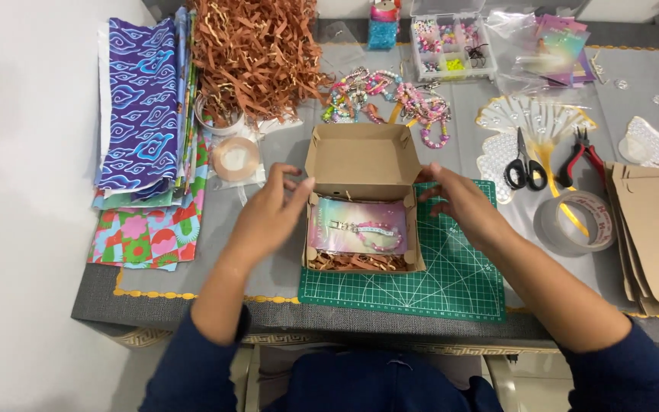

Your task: Assembling a small cardboard box, filling it with decorative shredded paper, placing a small item inside, and preparing wrapping paper.

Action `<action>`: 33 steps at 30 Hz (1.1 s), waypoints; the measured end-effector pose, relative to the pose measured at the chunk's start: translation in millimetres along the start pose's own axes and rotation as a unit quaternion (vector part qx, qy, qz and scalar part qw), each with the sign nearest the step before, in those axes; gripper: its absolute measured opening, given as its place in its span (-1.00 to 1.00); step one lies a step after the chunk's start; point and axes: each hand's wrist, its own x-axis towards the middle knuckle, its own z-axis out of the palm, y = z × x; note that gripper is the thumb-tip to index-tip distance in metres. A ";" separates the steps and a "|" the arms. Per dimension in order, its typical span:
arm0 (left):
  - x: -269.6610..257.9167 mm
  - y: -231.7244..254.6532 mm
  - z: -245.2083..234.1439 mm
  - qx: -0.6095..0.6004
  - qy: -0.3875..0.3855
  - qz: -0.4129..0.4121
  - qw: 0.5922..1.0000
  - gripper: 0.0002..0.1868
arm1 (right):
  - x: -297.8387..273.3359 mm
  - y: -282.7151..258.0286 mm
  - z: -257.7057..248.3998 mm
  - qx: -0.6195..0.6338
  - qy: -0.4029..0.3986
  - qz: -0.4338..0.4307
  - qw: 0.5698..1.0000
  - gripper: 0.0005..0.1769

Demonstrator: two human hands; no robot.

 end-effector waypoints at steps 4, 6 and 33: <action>47.4 -21.2 0.2 -0.081 -0.048 -0.077 0.993 -0.26 | 22.5 10.5 -2.9 0.075 -0.009 0.028 0.997 -0.32; 54.9 -30.7 6.9 -0.108 -0.033 -0.058 0.992 -0.39 | 23.0 3.7 2.9 0.077 -0.015 0.025 0.997 -0.36; -83.4 -10.3 16.2 0.210 0.157 0.272 0.926 -0.39 | -83.6 12.9 19.2 -0.444 0.049 -0.374 0.813 -0.42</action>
